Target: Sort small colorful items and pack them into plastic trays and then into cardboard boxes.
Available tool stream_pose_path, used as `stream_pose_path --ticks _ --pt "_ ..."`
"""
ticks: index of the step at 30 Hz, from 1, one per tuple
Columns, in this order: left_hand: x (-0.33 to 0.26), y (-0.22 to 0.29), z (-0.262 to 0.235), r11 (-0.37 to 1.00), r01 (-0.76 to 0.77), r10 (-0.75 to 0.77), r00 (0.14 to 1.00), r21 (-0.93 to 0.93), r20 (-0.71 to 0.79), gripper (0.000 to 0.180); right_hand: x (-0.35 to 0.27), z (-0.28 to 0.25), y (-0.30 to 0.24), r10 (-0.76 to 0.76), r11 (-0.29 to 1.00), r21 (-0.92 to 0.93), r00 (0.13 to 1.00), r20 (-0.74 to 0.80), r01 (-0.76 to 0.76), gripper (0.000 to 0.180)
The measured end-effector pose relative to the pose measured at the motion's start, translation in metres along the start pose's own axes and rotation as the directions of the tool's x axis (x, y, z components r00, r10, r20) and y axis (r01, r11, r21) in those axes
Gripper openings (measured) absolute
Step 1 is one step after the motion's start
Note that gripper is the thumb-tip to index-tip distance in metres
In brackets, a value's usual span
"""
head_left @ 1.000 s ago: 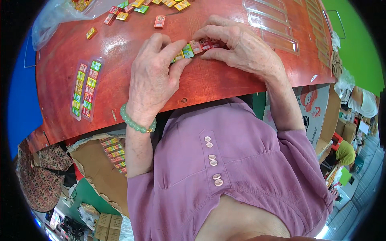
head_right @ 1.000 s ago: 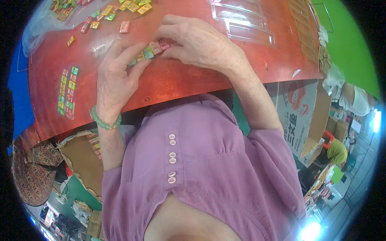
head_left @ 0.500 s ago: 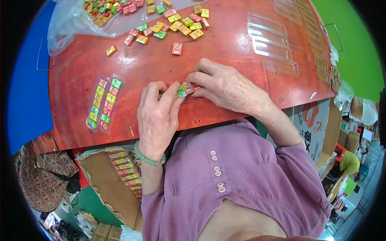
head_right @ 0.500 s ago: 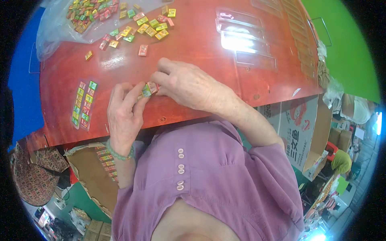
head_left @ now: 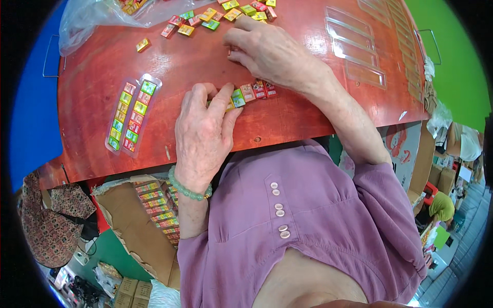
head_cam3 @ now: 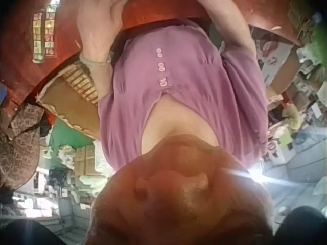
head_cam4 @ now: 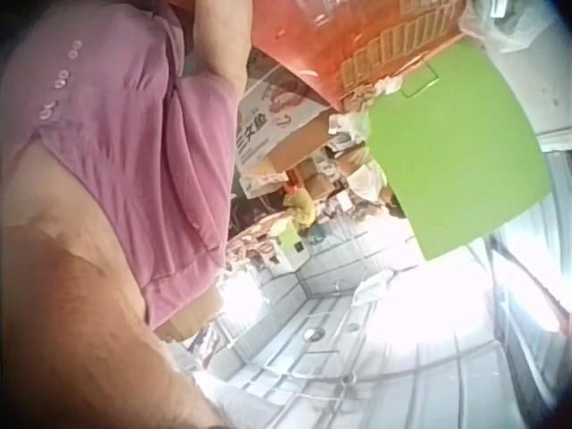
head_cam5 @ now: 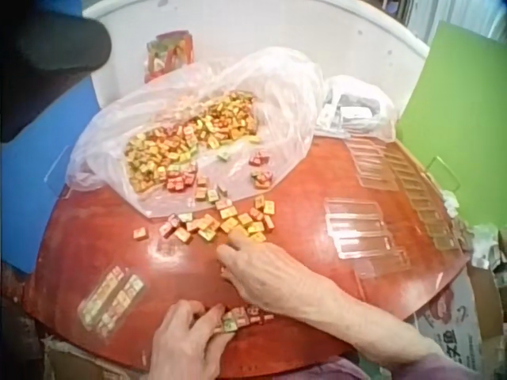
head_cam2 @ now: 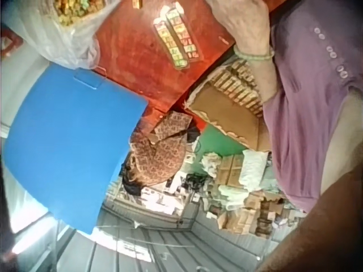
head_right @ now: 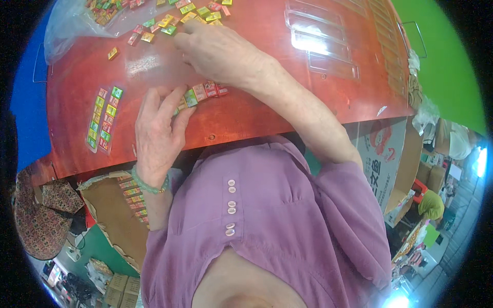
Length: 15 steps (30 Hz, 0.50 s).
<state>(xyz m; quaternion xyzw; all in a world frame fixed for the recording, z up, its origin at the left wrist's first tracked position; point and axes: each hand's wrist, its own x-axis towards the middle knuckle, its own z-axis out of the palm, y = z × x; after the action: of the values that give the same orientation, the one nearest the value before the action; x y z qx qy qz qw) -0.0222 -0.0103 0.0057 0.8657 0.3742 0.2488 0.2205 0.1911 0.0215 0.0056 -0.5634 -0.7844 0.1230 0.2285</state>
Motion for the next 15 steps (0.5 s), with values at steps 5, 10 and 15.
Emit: stream_pose_path --ticks 5,10,15 --pt "-0.003 -0.003 0.001 1.000 -0.018 0.018 1.000 0.015 -0.013 0.039 -0.038 -0.023 0.005 0.067 0.994 0.087 0.997 -0.031 -0.064 0.030" --pt "-0.004 -0.002 0.002 0.999 0.006 -0.006 1.000 0.038 0.004 0.042 -0.074 -0.051 -0.001 0.187 0.967 0.138 0.965 0.184 -0.214 0.036" --pt "0.000 0.003 0.005 0.994 -0.027 0.026 1.000 0.102 0.013 0.046 -0.080 -0.041 -0.015 0.183 0.950 0.224 0.969 0.166 -0.218 0.040"
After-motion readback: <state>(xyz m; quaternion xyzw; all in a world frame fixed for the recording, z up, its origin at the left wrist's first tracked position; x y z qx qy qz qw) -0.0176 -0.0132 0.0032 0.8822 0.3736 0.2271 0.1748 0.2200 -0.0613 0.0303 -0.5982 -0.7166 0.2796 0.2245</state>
